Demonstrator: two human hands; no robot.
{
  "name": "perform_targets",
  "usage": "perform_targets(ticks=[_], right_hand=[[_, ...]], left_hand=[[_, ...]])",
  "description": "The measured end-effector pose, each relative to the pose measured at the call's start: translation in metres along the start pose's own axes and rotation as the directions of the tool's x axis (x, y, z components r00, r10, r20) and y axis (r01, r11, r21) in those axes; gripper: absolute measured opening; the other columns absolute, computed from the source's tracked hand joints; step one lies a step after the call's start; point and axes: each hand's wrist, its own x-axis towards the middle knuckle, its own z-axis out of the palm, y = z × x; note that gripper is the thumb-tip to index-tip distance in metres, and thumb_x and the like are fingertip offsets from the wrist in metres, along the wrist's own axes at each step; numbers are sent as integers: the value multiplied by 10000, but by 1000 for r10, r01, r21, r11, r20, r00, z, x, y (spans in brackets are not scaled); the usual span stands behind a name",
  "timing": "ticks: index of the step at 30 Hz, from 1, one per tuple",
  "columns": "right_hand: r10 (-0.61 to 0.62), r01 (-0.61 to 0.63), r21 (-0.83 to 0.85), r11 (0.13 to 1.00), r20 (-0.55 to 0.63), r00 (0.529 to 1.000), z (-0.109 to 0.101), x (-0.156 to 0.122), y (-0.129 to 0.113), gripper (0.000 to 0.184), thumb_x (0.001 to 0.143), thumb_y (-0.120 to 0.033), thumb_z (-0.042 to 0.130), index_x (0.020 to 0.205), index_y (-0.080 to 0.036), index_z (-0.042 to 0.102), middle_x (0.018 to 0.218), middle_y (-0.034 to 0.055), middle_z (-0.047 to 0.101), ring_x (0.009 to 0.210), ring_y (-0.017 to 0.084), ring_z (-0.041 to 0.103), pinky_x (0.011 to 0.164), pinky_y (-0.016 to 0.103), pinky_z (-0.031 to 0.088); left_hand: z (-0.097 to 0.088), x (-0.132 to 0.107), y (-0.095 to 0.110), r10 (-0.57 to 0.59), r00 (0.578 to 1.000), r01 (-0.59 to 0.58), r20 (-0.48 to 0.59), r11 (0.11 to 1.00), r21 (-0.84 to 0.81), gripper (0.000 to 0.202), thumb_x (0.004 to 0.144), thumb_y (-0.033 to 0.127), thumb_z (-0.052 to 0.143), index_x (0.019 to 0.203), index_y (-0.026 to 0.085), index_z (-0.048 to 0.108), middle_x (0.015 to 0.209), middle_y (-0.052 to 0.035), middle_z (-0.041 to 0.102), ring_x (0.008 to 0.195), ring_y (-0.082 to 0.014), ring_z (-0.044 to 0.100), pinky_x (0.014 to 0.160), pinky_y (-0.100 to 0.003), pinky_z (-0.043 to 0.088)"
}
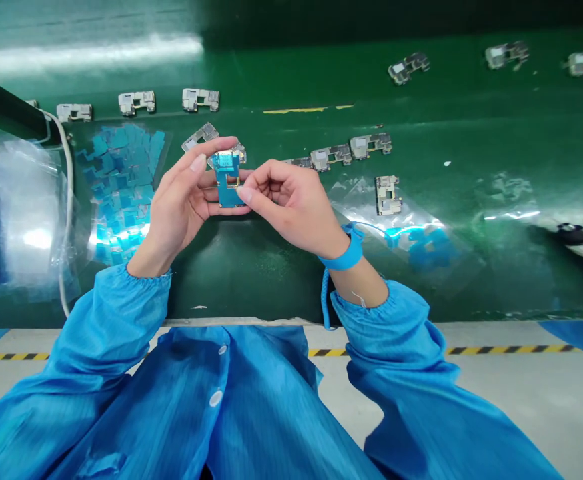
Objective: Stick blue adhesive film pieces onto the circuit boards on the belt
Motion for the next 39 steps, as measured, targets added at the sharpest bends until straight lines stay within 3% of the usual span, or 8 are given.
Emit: perform_targets(ticks=[4, 8, 13, 17, 22, 34, 39], right_hand=[[-6, 6, -11, 1000, 5, 1000, 0, -1, 0, 398, 926, -596, 918, 842, -241, 758, 850, 25, 718, 1019, 237, 800, 848, 370, 719], [-5, 5, -1, 1000, -23, 1000, 1, -1, 1, 401, 908, -603, 934, 846, -246, 763, 849, 20, 700, 1093, 250, 801, 896, 372, 711], [2, -1, 11, 1000, -15, 1000, 1, -2, 2, 417, 888, -621, 939, 858, -245, 761, 867, 10, 702, 1139, 258, 801, 898, 378, 699], [0, 0, -6, 1000, -13, 1000, 1, -2, 0, 433, 899, -629, 928, 854, -235, 754, 864, 17, 716, 1139, 263, 810, 932, 389, 702], [29, -30, -37, 999, -32, 999, 2, -2, -2, 455, 903, -645, 921, 831, -240, 728, 857, 38, 731, 1142, 291, 810, 956, 431, 726], [35, -36, -37, 999, -33, 999, 2, -2, -1, 454, 900, -649, 922, 844, -248, 718, 864, 38, 727, 1151, 296, 807, 988, 454, 727], [38, -39, -38, 999, -32, 999, 2, -2, -2, 452, 902, -641, 923, 831, -246, 715, 859, 41, 729, 1141, 296, 812, 1001, 453, 726]], left_hand=[[0, 0, 0, 11, 1000, -12, 25, 999, 50, 344, 1141, 448, 625, 1420, 278, 733, 1196, -30, 820, 1333, -353, 797, 966, -441, 738], [1, 0, 1, -31, 999, 32, 10, 998, -51, 319, 1127, 410, 682, 1402, 267, 753, 1204, -48, 816, 1322, -371, 801, 989, -444, 740], [-4, 1, -1, 62, 989, -56, 137, 997, -48, 333, 1189, 334, 525, 1415, 221, 742, 1157, -72, 815, 1189, -324, 847, 973, -449, 746], [-7, 3, -4, 87, 980, -84, 178, 996, -25, 328, 1165, 393, 572, 1402, 245, 743, 1149, -70, 828, 1142, -313, 855, 945, -433, 753], [-6, 4, -8, 142, 975, -142, 169, 990, -15, 435, 1078, 551, 694, 1397, 257, 730, 1197, -67, 857, 1042, -285, 869, 919, -424, 759], [-9, 9, -13, 145, 967, -136, 211, 989, -58, 406, 1072, 537, 710, 1387, 282, 717, 1167, -41, 866, 1043, -257, 857, 897, -397, 762], [-6, 6, -10, 143, 974, -138, 175, 990, -37, 373, 1084, 527, 690, 1352, 271, 724, 1129, -32, 852, 1022, -245, 851, 883, -387, 766]])
